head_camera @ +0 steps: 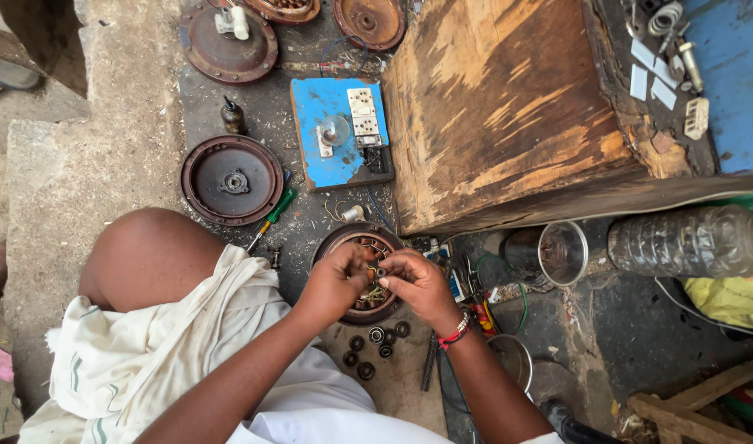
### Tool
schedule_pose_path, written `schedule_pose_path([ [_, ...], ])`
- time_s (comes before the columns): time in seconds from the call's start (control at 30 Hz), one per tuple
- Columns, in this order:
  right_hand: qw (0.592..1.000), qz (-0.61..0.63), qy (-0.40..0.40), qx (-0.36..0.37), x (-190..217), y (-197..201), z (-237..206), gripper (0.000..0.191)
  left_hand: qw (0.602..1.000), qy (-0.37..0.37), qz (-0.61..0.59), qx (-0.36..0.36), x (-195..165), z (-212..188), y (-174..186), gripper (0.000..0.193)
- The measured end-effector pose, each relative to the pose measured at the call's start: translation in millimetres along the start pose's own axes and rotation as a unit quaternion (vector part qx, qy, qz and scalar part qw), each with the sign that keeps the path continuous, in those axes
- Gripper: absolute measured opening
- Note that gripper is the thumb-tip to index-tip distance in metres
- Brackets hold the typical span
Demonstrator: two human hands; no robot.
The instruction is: The person sits on the ground repairing a ceiling fan motor. They hold the motor stator, fit bearings into the rotor assembly by hand, press components into place, and use a screwdriver on the wiring area of the motor.
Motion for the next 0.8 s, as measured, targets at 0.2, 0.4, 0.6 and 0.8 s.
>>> schedule_pose_path([
  [0.2,1.000,0.015,0.004,-0.002,-6.3,2.3,-0.7,0.017,0.942,-0.284,0.179,-0.012,-56.4,-9.0,8.6,0.024],
  [0.4,0.999,0.016,-0.018,-0.022,-13.9,5.9,-3.1,0.020,0.918,-0.259,0.298,0.045,-58.5,-8.5,6.0,0.023],
  [0.6,0.999,0.045,-0.012,-0.022,-19.7,7.6,-4.1,0.023,0.865,-0.354,0.353,0.039,-55.3,-11.7,3.2,0.035],
  [0.8,0.998,0.061,-0.003,-0.032,-32.5,9.1,-7.6,0.023,0.863,-0.353,0.359,0.026,-52.0,-13.4,-2.5,0.036],
])
Point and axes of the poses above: each hand's wrist, its own z-axis towards the middle knuckle, its own y-axis out of the back of the hand, x = y × z, the point moved 5 cm from there along z, towards the middle knuckle, and after that the axes turned 11 degrees about -x, right-handed, at the moved point
